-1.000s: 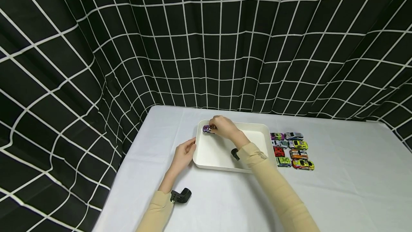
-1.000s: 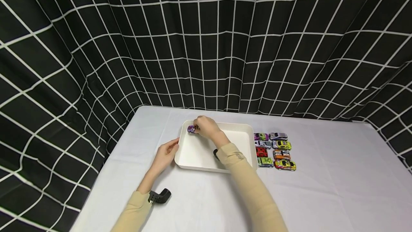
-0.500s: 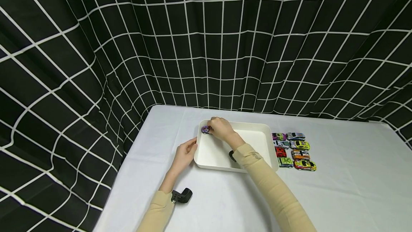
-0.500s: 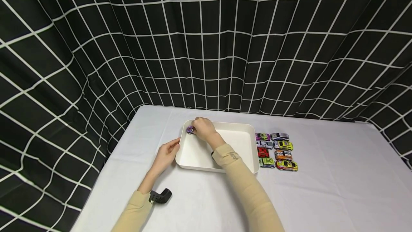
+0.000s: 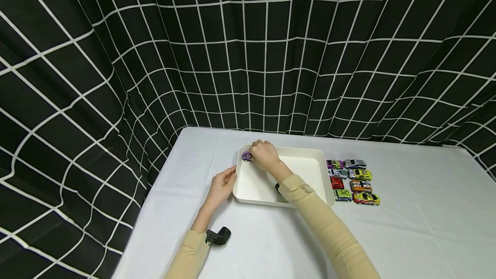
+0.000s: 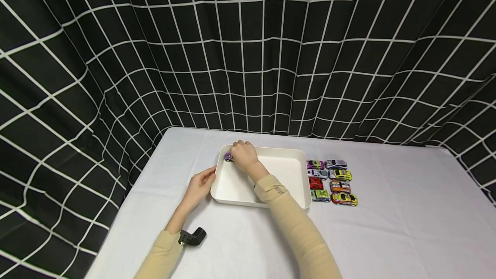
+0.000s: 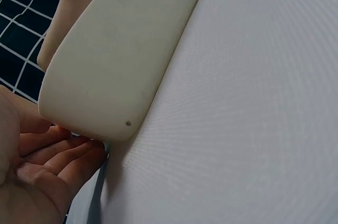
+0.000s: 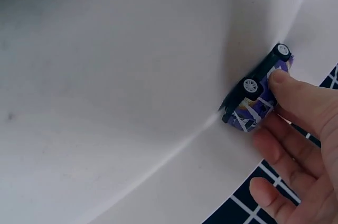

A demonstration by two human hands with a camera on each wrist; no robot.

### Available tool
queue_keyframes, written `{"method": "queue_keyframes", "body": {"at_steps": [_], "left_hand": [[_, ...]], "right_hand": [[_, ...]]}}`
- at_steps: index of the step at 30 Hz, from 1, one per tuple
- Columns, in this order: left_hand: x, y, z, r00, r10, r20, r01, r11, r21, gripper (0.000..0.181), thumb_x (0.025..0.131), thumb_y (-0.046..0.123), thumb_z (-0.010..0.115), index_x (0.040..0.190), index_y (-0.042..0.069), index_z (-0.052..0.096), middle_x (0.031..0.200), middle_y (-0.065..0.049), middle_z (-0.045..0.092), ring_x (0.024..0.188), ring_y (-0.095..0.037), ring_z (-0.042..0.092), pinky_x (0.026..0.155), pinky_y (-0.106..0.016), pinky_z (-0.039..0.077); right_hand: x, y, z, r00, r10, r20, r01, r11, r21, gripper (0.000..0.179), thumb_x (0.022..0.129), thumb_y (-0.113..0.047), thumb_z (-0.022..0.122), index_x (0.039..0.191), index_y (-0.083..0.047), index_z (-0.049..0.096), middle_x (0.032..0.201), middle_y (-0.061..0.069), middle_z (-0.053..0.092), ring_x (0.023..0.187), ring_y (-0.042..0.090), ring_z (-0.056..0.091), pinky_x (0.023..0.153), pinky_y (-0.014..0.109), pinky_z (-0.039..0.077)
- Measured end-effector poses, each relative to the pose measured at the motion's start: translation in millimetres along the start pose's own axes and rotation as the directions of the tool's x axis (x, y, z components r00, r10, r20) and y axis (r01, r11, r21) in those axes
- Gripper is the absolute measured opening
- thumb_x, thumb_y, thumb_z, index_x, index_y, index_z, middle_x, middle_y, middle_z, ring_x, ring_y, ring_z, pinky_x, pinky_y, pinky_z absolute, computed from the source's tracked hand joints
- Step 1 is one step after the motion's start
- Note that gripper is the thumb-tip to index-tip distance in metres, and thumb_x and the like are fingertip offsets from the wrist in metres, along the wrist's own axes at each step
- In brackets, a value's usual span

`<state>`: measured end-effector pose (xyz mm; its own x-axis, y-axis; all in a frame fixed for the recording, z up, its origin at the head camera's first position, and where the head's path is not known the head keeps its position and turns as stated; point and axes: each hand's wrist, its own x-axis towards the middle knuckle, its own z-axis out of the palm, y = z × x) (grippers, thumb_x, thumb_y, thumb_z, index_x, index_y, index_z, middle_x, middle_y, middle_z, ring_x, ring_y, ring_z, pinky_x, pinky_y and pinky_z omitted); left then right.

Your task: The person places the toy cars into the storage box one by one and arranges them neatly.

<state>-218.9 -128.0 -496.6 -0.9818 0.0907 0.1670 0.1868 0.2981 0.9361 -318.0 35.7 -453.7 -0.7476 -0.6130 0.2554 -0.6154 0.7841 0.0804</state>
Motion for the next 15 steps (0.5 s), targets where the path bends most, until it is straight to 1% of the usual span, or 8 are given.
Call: {"method": "queue_keyframes", "body": {"at_steps": [3, 7, 8, 12, 15], "left_hand": [[0.2, 0.6, 0.3, 1.0, 0.0, 0.002, 0.0, 1.0, -0.005, 0.036, 0.096, 0.007, 0.049, 0.128, -0.009, 0.048, 0.123, -0.025, 0.055, 0.109, -0.032, 0.058, 0.087, -0.029, 0.051], [0.1, 0.6, 0.3, 1.0, 0.003, 0.003, -0.003, 1.0, -0.017, 0.035, 0.096, 0.006, 0.048, 0.128, -0.01, 0.048, 0.123, -0.026, 0.055, 0.109, -0.033, 0.058, 0.087, -0.03, 0.051], [0.1, 0.4, 0.3, 1.0, 0.01, 0.004, -0.01, 1.0, -0.017, 0.035, 0.096, 0.005, 0.048, 0.127, -0.01, 0.048, 0.123, -0.026, 0.054, 0.109, -0.033, 0.058, 0.087, -0.03, 0.052], [0.6, 0.2, 0.7, 1.0, 0.005, 0.001, -0.005, 1.0, -0.025, 0.035, 0.096, 0.005, 0.048, 0.127, -0.01, 0.048, 0.123, -0.026, 0.054, 0.109, -0.034, 0.057, 0.087, -0.03, 0.051], [0.1, 4.8, 0.1, 1.0, 0.003, 0.009, -0.002, 0.999, -0.037, 0.035, 0.096, 0.003, 0.048, 0.127, -0.013, 0.047, 0.123, -0.029, 0.052, 0.11, -0.037, 0.056, 0.089, -0.032, 0.05]], "right_hand": [[-0.9, 0, -1, 1.0, 0.005, 0.004, -0.005, 1.0, -0.012, 0.017, 0.077, -0.023, 0.075, 0.086, -0.01, 0.073, 0.086, 0.004, 0.064, 0.08, 0.021, 0.058, 0.066, 0.031, 0.049], [-4.1, 3, -7, 1.0, -0.003, -0.008, 0.004, 0.999, 0.033, 0.018, 0.077, -0.024, 0.075, 0.088, -0.01, 0.072, 0.087, 0.004, 0.064, 0.081, 0.021, 0.058, 0.066, 0.032, 0.049], [-5.3, 4, -10, 1.0, -0.009, -0.017, 0.009, 0.999, 0.047, 0.017, 0.077, -0.023, 0.075, 0.087, -0.009, 0.072, 0.087, 0.004, 0.064, 0.081, 0.021, 0.058, 0.065, 0.032, 0.049], [-12.5, 11, -24, 0.998, -0.023, -0.056, 0.028, 0.995, 0.091, 0.015, 0.078, -0.019, 0.074, 0.089, -0.009, 0.072, 0.088, 0.004, 0.064, 0.084, 0.021, 0.059, 0.066, 0.032, 0.049], [-20.9, 18, -36, 0.997, -0.023, -0.077, 0.031, 0.994, 0.104, 0.017, 0.079, -0.018, 0.074, 0.093, -0.008, 0.072, 0.089, 0.004, 0.065, 0.087, 0.02, 0.061, 0.067, 0.033, 0.05]]}}
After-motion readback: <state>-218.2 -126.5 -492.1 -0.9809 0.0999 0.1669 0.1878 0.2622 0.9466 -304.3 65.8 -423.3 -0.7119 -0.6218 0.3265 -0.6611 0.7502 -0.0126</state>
